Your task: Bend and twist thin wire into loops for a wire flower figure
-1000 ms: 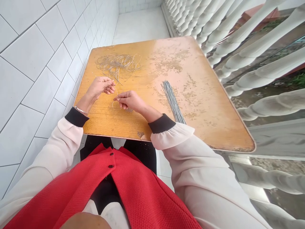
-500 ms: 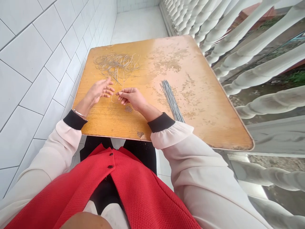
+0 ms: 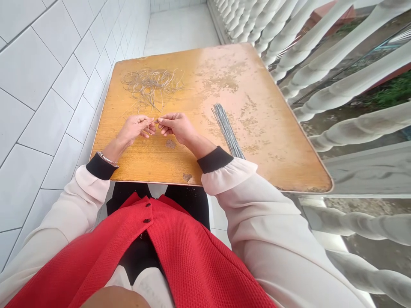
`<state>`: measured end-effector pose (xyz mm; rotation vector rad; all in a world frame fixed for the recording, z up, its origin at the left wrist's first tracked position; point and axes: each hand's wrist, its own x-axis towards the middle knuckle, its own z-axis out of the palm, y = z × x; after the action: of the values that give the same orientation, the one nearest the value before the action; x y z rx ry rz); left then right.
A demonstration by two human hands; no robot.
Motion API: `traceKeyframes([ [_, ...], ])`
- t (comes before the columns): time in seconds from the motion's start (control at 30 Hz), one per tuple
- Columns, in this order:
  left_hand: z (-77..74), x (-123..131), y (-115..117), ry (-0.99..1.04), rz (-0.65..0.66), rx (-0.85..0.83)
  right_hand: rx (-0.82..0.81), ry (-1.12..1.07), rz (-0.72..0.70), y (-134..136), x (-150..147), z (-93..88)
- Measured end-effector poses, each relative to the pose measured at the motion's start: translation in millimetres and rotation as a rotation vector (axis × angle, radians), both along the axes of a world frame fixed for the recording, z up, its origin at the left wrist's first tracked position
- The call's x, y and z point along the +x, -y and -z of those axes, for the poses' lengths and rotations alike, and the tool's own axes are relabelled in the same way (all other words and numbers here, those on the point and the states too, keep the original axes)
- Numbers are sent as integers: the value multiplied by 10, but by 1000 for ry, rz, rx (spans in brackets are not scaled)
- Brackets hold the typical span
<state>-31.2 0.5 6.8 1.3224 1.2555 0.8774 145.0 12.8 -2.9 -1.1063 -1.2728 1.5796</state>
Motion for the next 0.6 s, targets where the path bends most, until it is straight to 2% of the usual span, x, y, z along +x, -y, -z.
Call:
traceKeyframes([
  [0.33,30,30,33,183,4,-74,46,-72,23,-34,32,71],
  [0.47,65,39,25,247,-6,-58,30,-49,53,-31,6,75],
  [0.6,63,37,26,262,-6,-48,82,-9,64,-16,-33,54],
])
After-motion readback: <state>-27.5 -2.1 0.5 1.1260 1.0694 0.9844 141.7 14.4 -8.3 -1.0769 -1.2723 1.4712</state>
